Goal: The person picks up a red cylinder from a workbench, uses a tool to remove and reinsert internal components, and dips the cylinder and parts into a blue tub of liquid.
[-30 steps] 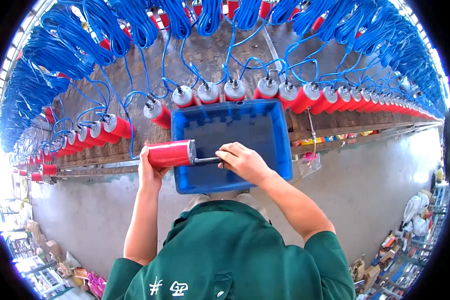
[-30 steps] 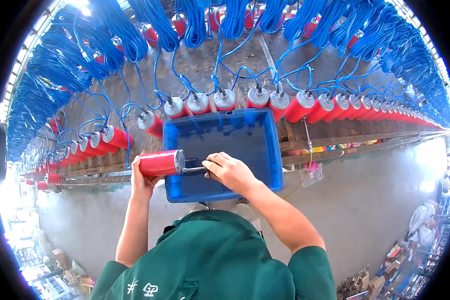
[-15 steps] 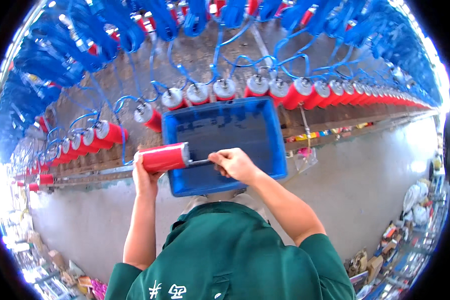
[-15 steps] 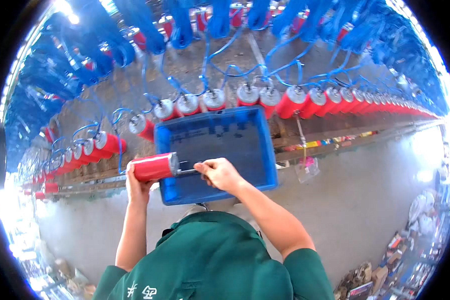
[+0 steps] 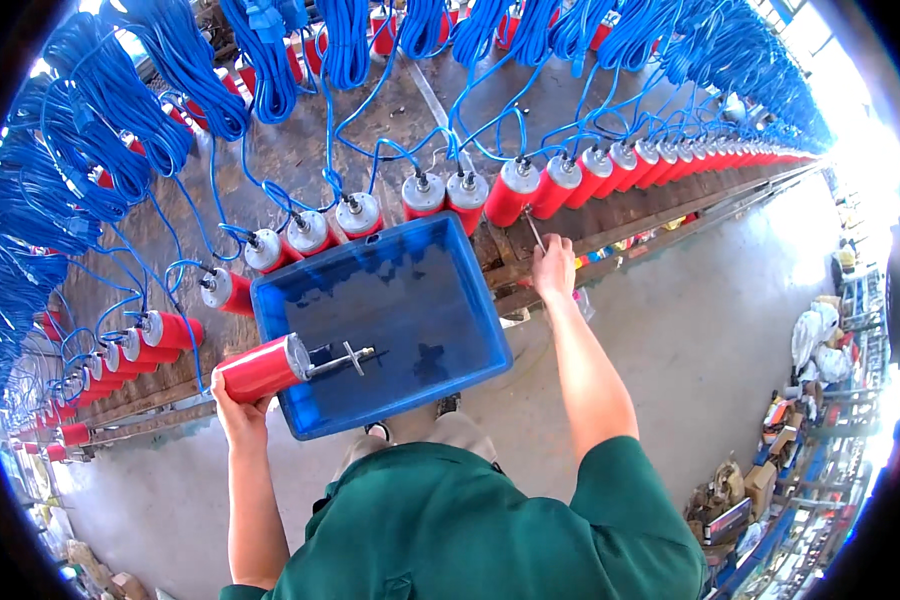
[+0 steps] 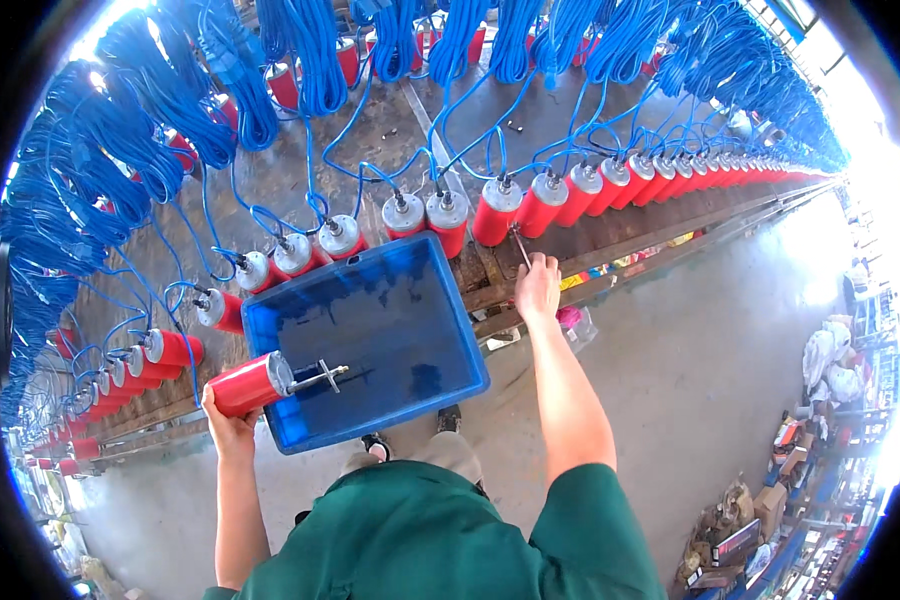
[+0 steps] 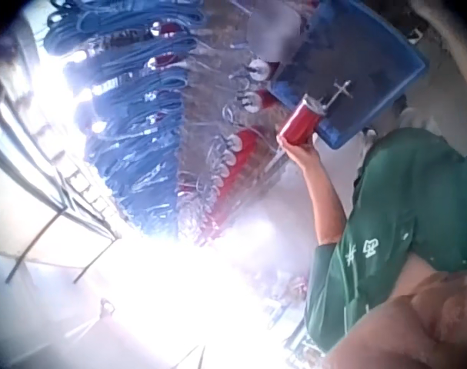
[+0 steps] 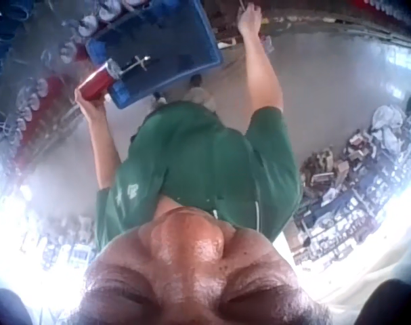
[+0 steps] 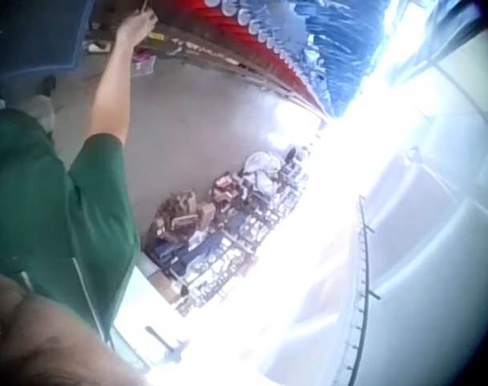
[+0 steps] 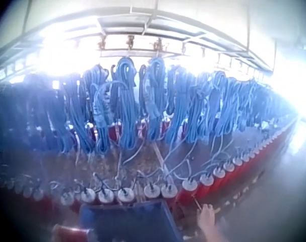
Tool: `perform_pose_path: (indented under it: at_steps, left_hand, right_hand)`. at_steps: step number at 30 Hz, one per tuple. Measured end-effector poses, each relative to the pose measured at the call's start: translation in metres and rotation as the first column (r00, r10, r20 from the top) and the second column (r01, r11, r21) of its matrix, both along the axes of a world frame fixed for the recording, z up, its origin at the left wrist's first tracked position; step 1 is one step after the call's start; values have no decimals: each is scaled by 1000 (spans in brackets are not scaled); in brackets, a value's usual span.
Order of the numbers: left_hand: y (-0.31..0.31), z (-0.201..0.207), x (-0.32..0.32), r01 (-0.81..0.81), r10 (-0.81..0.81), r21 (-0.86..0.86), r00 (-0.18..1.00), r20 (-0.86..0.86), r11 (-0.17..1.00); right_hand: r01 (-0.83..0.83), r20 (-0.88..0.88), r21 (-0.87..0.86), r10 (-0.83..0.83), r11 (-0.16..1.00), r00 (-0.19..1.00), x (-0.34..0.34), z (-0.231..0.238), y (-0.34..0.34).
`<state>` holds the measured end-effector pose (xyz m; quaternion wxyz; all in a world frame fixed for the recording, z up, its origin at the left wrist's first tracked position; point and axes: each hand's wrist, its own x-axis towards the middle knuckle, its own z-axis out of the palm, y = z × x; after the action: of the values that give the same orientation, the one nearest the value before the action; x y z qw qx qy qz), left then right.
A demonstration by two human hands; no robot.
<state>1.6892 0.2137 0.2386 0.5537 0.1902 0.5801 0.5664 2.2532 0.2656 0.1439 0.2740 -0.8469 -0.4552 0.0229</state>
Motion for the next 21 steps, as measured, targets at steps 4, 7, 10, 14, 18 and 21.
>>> perform_pose_path:
  at_steps: [4, 7, 10, 14, 18, 21]
  left_hand:
    - [1, 2, 3, -6, 6, 12, 1000, 5, 1000]
    - [2, 1, 4, 16, -16, 25, 1000, 3, 1000]
    - [-1, 3, 3, 15, -15, 21, 1000, -7, 1000]
    - [-4, 3, -2, 29, -29, 24, 999, 17, 999]
    - [2, -8, -8, 7, -4, -35, 997, 74, 999]
    - [0, -9, -8, 20, -19, -12, 996, 86, 1000]
  right_hand:
    - [-1, 50, -357, 20, 934, 999, 31, -31, 15]
    - [-10, 28, -401, 23, 916, 999, 34, -33, 21]
    - [-13, -263, -302, -70, 953, 962, 16, 10, 11]
    - [-147, -632, 113, 185, 983, 753, -29, 82, -53]
    - [-121, -665, 469, 440, 875, 604, -97, 165, -94]
    - [-133, -775, 415, 426, 900, 467, -136, 177, -105]
